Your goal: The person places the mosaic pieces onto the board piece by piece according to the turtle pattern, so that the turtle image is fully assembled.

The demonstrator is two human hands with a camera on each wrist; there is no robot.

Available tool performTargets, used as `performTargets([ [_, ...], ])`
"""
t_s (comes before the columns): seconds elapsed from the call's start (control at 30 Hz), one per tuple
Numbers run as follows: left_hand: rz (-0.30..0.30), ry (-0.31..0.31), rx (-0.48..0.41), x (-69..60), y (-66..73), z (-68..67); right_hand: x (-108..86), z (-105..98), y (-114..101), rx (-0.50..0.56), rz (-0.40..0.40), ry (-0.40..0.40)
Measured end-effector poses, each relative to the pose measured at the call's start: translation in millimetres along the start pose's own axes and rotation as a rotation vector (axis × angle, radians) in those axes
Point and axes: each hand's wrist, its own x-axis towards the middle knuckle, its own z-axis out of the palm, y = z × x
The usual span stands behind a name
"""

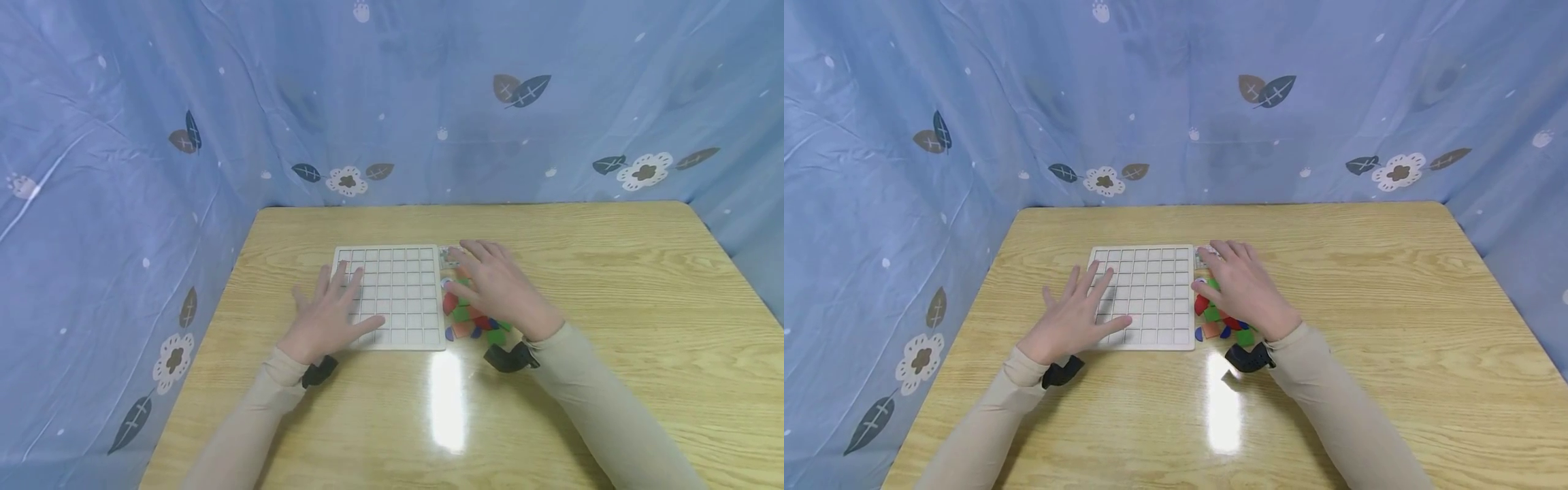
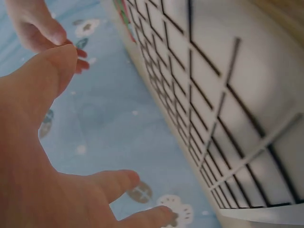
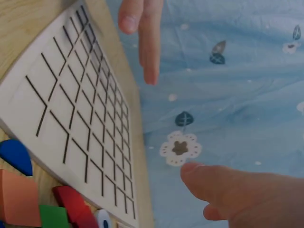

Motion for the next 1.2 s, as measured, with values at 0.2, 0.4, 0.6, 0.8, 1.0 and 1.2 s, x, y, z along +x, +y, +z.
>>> performTargets([
  [0.2,-0.015,-0.014,0.013,-2.2,-8.9,6.6,4.0,8.9,3.4,-0.002,-0.043,0.056],
  [0.4,-0.02,-0.022,0.013,-4.4,-15.7,11.4,10.2,17.5,6.8,-0.011,-0.077,0.094],
  [0.6,-0.024,-0.044,-0.011,-7.6,-22.6,15.7,15.1,30.0,9.4,-0.019,-0.081,0.094],
  [0.8,-0.024,-0.047,-0.011,-8.7,-28.2,20.5,18.3,42.2,14.1,-0.013,-0.069,0.098],
  [1.0,-0.026,-0.043,-0.015,-8.7,-31.7,23.7,21.3,49.0,17.1,0.015,-0.037,0.081],
  [1.2,-0.029,-0.059,-0.025,-9.1,-37.0,27.0,23.2,59.1,19.0,0.026,-0.024,0.051],
])
